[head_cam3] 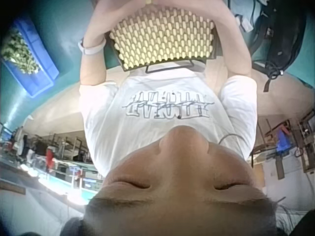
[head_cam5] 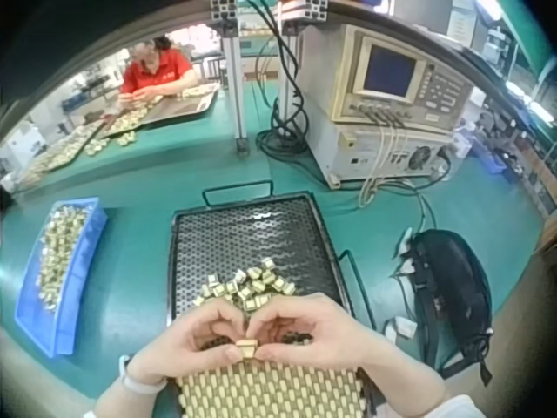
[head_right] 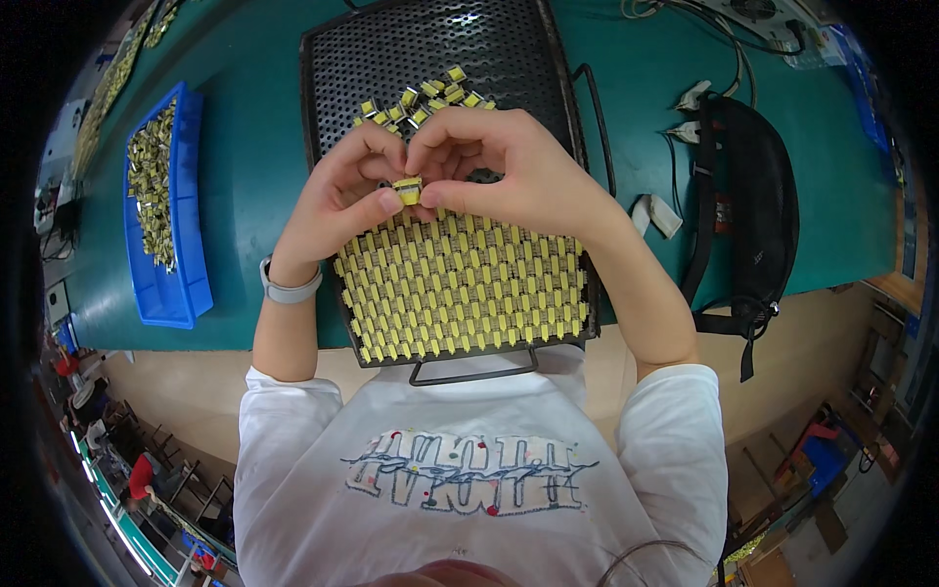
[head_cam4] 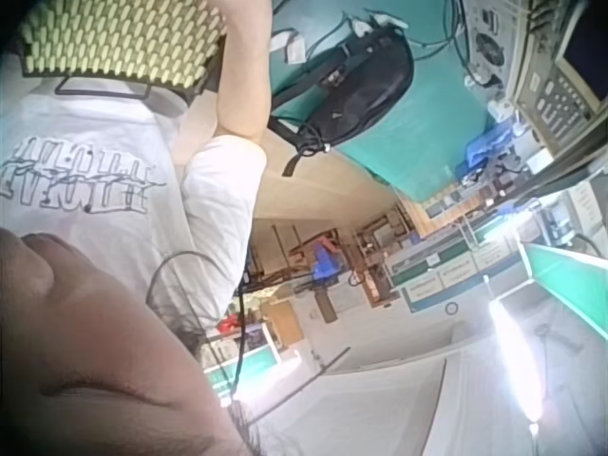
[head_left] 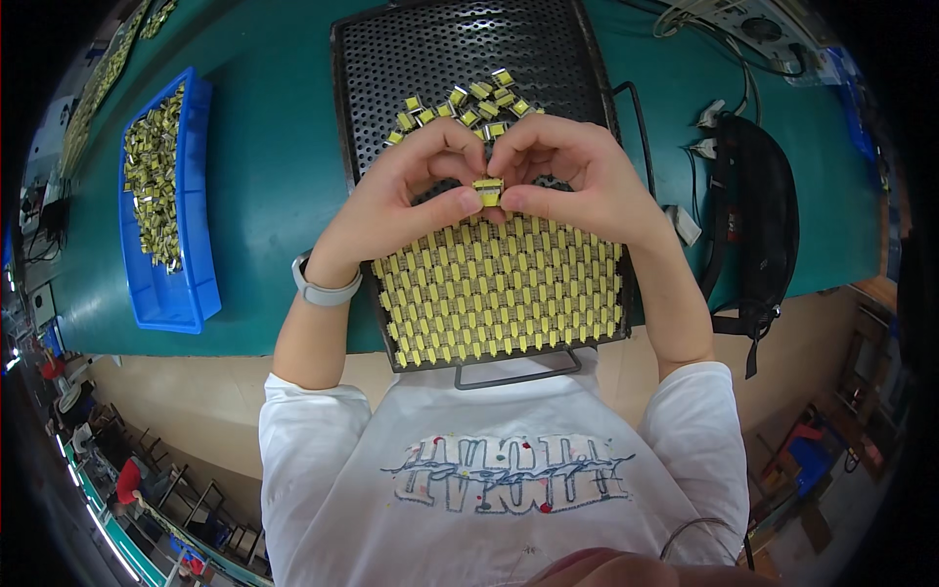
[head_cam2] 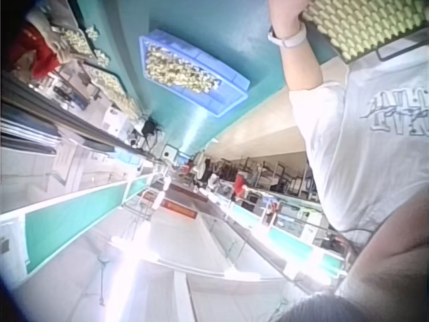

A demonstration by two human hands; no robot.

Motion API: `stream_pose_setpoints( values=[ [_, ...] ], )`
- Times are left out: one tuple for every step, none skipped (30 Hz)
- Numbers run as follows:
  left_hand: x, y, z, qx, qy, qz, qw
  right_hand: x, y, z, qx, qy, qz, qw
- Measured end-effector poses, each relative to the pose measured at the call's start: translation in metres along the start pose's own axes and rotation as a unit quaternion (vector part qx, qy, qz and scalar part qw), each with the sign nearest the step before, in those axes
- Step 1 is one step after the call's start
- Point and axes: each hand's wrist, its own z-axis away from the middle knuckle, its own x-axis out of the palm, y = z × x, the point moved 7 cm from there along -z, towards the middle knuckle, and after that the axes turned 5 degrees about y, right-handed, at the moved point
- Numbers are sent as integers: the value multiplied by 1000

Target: Manually picking up small yellow electronic components from a bin and placing them into a grid-like assembly tray.

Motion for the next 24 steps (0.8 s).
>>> stream_pose_setpoints(
  values=[
    [0, 0, 0, 0, 0, 0, 1000, 0, 0, 0, 0, 0, 0, 1000],
    [1, 0, 0, -2, -4, 1, 1000, 0, 1, 1, 0, -4, 0, 1000],
    [2, -1, 0, -5, -8, 2, 1000, 0, 1, 2, 1, -8, 1, 1000],
    [2, -2, 0, -5, -8, 2, 1000, 0, 0, 2, 0, -8, 1, 1000],
    [1, -3, 0, 3, -8, -9, 1000, 0, 0, 2, 8, -13, -2, 1000],
    [1, -3, 0, 11, -8, -20, 1000, 1, 1, 2, 17, -18, -5, 1000],
    [1, -3, 0, 11, -8, -20, 1000, 1, 1, 2, 17, -17, -5, 1000],
    [1, -2, 0, 17, -11, -21, 1000, 1, 2, 2, 21, -19, -8, 1000],
    [2, -2, -1, 22, -13, -22, 999, 1, 2, 3, 26, -22, -12, 999],
    [3, -1, -1, 22, -14, -22, 999, 1, 2, 3, 27, -21, -12, 999],
    [3, 0, -1, 20, -11, -23, 999, 0, 2, 3, 22, -18, -8, 1000],
    [4, 0, -2, 18, -8, -25, 999, -1, 1, 3, 17, -15, -5, 1000],
    [3, 1, -1, 18, -6, -25, 1000, 0, 0, 2, 17, -17, -5, 1000],
    [3, 0, -1, 14, -13, -7, 1000, 0, -1, 1, 21, -15, -2, 1000],
    [3, 0, -2, 11, -18, 10, 1000, 0, -2, 0, 25, -14, 1, 1000],
    [1, 1, -2, 13, -11, 4, 1000, 2, -3, -2, 20, -22, -1, 1000],
    [1, 1, -2, 7, -19, 21, 1000, 0, -2, -2, 27, -15, 6, 1000],
    [2, 0, -3, 1, -27, 37, 999, -1, -2, -2, 33, -10, 13, 999],
    [-1, -1, -1, 2, -12, 25, 1000, 2, -1, -4, 22, -24, 5, 999],
    [0, -1, -2, 0, -19, 39, 999, 0, 2, -3, 35, -13, 10, 999],
    [0, 0, -3, -1, -25, 52, 998, -2, 4, -4, 48, -3, 14, 999],
    [-1, 2, -5, 17, -36, 18, 999, 1, 2, -4, 33, -18, 3, 999],
    [-3, 2, -5, 33, -46, -17, 998, -1, 4, -4, 47, -7, 8, 999],
    [-8, 4, -4, 32, -28, -36, 998, -1, 7, -5, 61, 4, 13, 998]
  ],
)
